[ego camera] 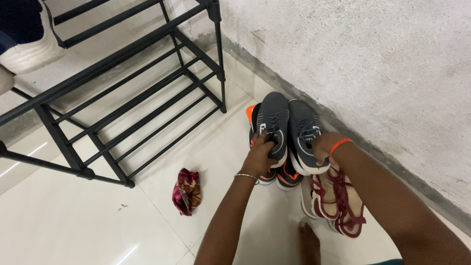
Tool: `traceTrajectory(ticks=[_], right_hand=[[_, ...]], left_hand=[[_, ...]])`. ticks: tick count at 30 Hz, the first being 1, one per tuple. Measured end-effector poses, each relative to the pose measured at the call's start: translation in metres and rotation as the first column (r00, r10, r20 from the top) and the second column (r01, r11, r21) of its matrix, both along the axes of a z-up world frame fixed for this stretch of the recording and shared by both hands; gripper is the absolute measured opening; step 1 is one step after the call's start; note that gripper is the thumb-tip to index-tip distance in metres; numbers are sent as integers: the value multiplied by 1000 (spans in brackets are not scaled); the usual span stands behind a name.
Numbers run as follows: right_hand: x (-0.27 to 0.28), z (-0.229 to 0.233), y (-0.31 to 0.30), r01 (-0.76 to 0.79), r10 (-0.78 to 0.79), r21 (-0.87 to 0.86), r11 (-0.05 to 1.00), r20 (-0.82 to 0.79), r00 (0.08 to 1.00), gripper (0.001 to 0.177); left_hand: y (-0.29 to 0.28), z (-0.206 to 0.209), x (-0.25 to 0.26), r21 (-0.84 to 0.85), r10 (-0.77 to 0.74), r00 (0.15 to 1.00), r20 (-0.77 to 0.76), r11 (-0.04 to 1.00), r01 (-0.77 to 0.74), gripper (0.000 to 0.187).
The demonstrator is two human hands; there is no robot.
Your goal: The person picks up several pairs of shoes from the floor and places them onto a black metal shoe rack. They arrange the shoes on different shelves, including sneakers and sandals, until the rack is filled.
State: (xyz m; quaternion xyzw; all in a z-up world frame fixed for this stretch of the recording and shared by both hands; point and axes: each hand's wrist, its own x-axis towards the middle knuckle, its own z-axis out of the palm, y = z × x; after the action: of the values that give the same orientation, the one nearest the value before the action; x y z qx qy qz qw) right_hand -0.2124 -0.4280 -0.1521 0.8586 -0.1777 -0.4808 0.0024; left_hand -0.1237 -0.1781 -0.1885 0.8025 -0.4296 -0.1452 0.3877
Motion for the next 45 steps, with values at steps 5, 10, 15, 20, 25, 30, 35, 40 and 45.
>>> traceTrajectory(ticks=[5,10,15,20,25,30,35,40,45], right_hand=[[15,59,13,187,-193,51,981,162,968,54],[25,99,15,35,-29,-3,999,484,874,60],[32,132,22,0,-43,67,998,648,760,52],[31,169,41,16,-29,25,1000,781,624,47],[31,208,52,94,-24,-25,995,875,483,50],[20,241,60,135,66,-103,986,965,254,48],[10,274,71,110,33,-38,993,998,56,48],[2,295,91,79,92,-81,994,986,-142,39],[7,312,120,70,40,-23,997,966,-256,30]], left_hand=[[-7,-24,-9,-174,103,995,16,980,-99,45],[-1,2,-5,-228,178,984,-31,957,-180,41],[8,40,-6,-229,225,974,2,949,-218,34],[22,81,0,-243,252,967,43,941,-234,33],[31,137,6,-349,265,954,142,915,-203,32],[33,203,5,-396,234,933,272,911,-113,29],[32,256,3,-447,257,899,354,891,-79,23],[32,298,-1,-492,310,854,418,867,-74,21],[46,333,3,-496,368,786,496,864,-92,19]])
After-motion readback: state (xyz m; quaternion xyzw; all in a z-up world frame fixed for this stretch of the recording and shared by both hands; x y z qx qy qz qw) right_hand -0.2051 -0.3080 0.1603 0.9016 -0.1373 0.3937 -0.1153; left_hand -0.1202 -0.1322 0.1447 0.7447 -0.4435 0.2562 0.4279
